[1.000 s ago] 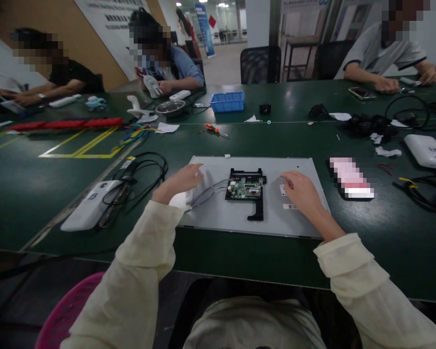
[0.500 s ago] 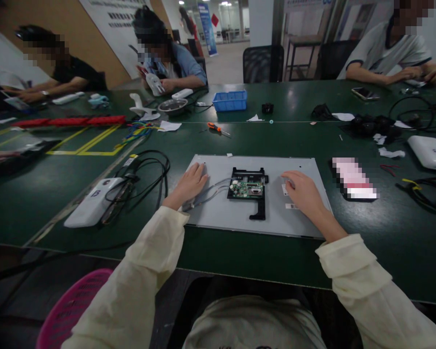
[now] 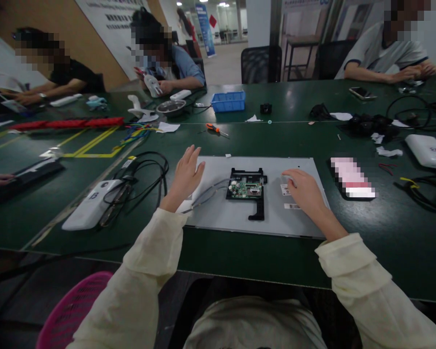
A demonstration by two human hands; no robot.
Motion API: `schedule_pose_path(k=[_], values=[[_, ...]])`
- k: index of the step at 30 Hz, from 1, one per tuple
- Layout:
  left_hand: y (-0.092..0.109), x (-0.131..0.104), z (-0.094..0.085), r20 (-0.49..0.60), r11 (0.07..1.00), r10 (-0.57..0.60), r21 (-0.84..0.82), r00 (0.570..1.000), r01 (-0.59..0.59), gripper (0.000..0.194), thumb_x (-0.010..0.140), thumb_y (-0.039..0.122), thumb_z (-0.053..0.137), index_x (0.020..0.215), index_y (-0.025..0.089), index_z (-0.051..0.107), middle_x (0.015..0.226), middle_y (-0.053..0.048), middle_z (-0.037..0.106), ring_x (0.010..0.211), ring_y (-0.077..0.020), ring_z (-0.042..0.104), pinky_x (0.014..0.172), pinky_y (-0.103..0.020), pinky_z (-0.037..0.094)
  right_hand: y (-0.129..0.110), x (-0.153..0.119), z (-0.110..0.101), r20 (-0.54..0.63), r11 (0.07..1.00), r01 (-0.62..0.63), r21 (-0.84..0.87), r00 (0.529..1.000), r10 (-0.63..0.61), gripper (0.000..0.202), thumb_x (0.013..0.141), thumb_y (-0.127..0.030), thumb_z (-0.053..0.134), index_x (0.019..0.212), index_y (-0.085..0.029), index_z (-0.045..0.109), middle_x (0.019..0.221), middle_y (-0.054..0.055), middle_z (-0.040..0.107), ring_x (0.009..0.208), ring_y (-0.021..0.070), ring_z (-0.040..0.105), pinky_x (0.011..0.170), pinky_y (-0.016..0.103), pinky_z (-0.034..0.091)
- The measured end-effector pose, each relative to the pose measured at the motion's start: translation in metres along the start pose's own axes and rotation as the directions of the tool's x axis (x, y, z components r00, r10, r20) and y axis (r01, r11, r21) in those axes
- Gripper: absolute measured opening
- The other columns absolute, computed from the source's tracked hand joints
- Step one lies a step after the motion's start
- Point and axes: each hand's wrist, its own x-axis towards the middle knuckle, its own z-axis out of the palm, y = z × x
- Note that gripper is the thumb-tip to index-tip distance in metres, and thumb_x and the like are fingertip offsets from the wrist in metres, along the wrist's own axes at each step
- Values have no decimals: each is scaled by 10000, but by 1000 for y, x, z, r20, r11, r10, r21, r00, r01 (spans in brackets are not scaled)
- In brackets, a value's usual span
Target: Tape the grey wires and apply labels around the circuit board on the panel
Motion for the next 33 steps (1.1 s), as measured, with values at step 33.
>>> schedule_pose_path(k=[33], values=[[67,-3,51,111,925,177,-358,978,-127,291,959,250,356,1168,162,538,1189,-91,593,1115,-186,555,1006,-327,430,12,3,-13,8,992,-104,-72,994,105,257,840,-246,504,1016,-197,684,1068,89,688,1006,271,626,912,444,478]])
